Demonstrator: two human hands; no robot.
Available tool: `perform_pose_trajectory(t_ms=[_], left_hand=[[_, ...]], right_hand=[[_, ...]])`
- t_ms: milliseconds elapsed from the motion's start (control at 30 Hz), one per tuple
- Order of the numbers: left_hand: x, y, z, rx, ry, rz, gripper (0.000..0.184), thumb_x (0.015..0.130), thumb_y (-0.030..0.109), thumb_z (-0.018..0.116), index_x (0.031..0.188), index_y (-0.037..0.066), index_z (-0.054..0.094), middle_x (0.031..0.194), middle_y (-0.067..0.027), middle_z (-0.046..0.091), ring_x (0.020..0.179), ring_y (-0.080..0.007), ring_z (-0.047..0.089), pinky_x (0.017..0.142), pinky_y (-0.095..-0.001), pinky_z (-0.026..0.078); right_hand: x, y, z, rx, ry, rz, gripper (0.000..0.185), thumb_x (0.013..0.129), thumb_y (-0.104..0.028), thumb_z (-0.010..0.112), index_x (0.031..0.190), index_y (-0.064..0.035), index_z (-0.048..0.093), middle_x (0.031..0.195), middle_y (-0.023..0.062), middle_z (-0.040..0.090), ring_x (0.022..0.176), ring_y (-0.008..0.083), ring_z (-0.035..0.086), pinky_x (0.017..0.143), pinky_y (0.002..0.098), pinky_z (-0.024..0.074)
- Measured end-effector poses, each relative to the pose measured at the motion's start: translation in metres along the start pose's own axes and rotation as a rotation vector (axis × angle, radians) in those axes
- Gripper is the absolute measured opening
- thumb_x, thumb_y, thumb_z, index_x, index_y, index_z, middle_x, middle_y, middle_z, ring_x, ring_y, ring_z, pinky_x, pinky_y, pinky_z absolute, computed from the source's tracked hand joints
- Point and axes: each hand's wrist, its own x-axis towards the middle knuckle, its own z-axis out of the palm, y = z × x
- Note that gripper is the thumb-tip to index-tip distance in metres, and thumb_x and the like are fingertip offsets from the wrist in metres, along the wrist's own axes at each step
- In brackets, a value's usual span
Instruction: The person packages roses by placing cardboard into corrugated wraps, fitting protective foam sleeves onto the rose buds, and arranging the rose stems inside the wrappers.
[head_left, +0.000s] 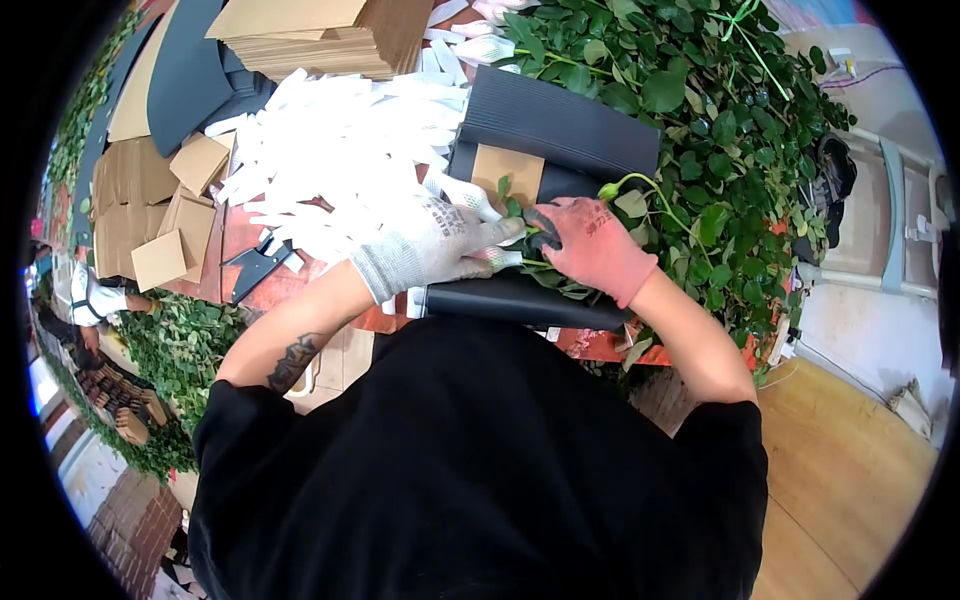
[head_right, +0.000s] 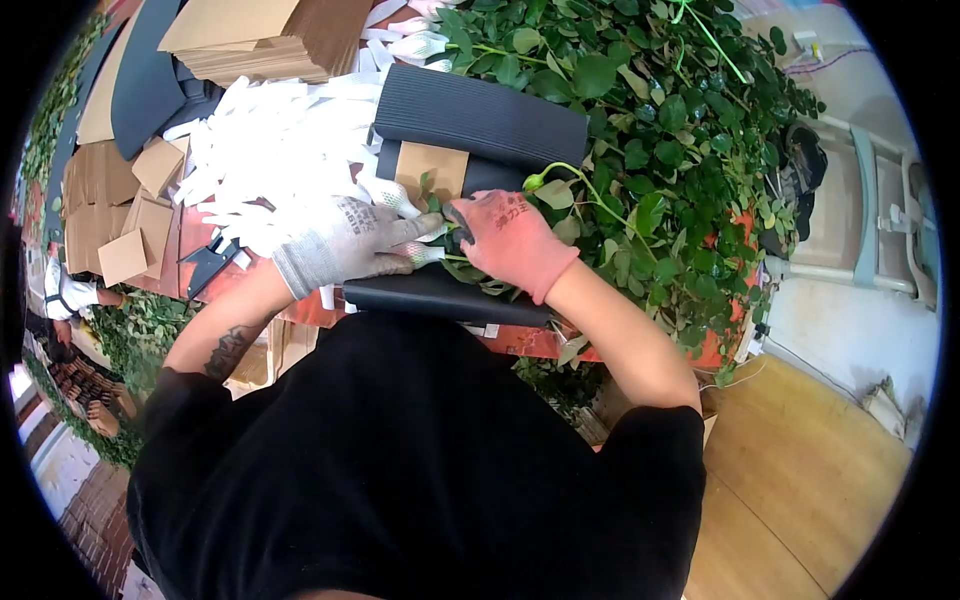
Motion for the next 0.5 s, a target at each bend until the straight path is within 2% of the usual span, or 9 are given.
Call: perform_pose_trajectory(t_ms=[33,67,133,167,200,267,400,467,500], left_hand=[[0.000,0.004,-0.007,0.044,0.028,0.022,0.062,0.082,0.039,0.062,0.138,0.030,0.039,0.078,-0.0057,0.063,0.073,-0.0250,0.063,0.065,-0.0359,0.049],[0.000,0.006,-0.011,0.088,0.057,0.040,0.061,0.082,0.040,0.062,0.138,0.031,0.040,0.078,-0.0051,0.063,0.071,-0.0251,0.063,0.063,-0.0360,0.049],[-0.002,0.006,-0.008,0.077,-0.009,-0.004,0.060,0.082,0.041,0.061,0.138,0.031,0.041,0.076,-0.0060,0.062,0.069,-0.0253,0.062,0.061,-0.0365,0.048],[-0.001,0.006,-0.008,0.069,-0.076,-0.037,0.060,0.082,0.042,0.061,0.137,0.031,0.041,0.074,-0.0069,0.062,0.066,-0.0255,0.062,0.059,-0.0371,0.047],[0.000,0.007,-0.010,0.071,-0.079,-0.036,0.060,0.082,0.042,0.061,0.137,0.031,0.041,0.074,-0.0069,0.062,0.066,-0.0255,0.062,0.059,-0.0371,0.047],[0.003,0.011,-0.016,0.123,-0.100,-0.051,0.059,0.081,0.042,0.061,0.136,0.031,0.043,0.071,-0.0070,0.061,0.062,-0.0257,0.060,0.057,-0.0378,0.046],[-0.001,0.010,-0.011,0.188,-0.022,-0.031,0.055,0.081,0.043,0.061,0.133,0.031,0.046,0.068,-0.0072,0.060,0.062,-0.0257,0.060,0.055,-0.0386,0.046],[-0.003,0.010,-0.013,0.064,-0.020,-0.036,0.042,0.085,0.037,0.056,0.126,0.031,0.053,0.071,-0.0092,0.061,0.064,-0.0251,0.062,0.057,-0.0379,0.048],[-0.003,0.011,-0.011,0.063,-0.019,-0.037,0.042,0.085,0.037,0.056,0.126,0.031,0.053,0.071,-0.0092,0.061,0.064,-0.0251,0.062,0.057,-0.0379,0.048]], right_hand=[[0.000,0.000,-0.002,-0.096,0.115,-0.052,0.022,0.078,-0.017,0.057,0.097,-0.0066,0.054,0.084,0.0108,0.060,0.079,0.0262,0.062,0.065,0.0388,0.0491],[0.001,-0.002,-0.005,-0.094,0.117,-0.059,0.022,0.078,-0.017,0.057,0.097,-0.0066,0.054,0.084,0.0108,0.060,0.079,0.0262,0.062,0.065,0.0388,0.0491],[0.001,-0.010,-0.016,-0.315,-0.131,0.145,0.030,0.078,-0.018,0.058,0.105,-0.0072,0.055,0.086,0.0103,0.060,0.082,0.0264,0.062,0.068,0.0387,0.0493],[0.001,-0.011,-0.016,-0.319,-0.134,0.156,0.032,0.078,-0.019,0.058,0.108,-0.0080,0.055,0.092,0.0108,0.063,0.086,0.0265,0.063,0.069,0.0372,0.0500],[0.000,-0.009,-0.014,-0.317,-0.131,0.158,0.032,0.078,-0.019,0.058,0.108,-0.0080,0.055,0.092,0.0108,0.063,0.086,0.0265,0.063,0.069,0.0372,0.0500],[-0.006,-0.001,-0.009,-0.342,-0.069,0.113,0.044,0.078,-0.025,0.060,0.119,-0.0097,0.053,0.108,0.0139,0.062,0.089,0.0291,0.061,0.078,0.0393,0.0490],[-0.006,0.000,-0.022,-0.348,-0.045,-0.004,0.039,0.077,-0.021,0.061,0.114,-0.0107,0.055,0.104,0.0107,0.062,0.086,0.0290,0.062,0.073,0.0383,0.0498],[0.000,-0.001,-0.033,-0.174,-0.069,0.203,0.030,0.074,-0.015,0.061,0.103,-0.0127,0.057,0.101,0.0092,0.063,0.087,0.0228,0.063,0.071,0.0359,0.0508],[0.001,-0.006,-0.043,-0.165,-0.093,0.288,0.032,0.073,-0.014,0.063,0.104,-0.0137,0.057,0.104,0.0101,0.062,0.088,0.0243,0.064,0.072,0.0363,0.0509]])
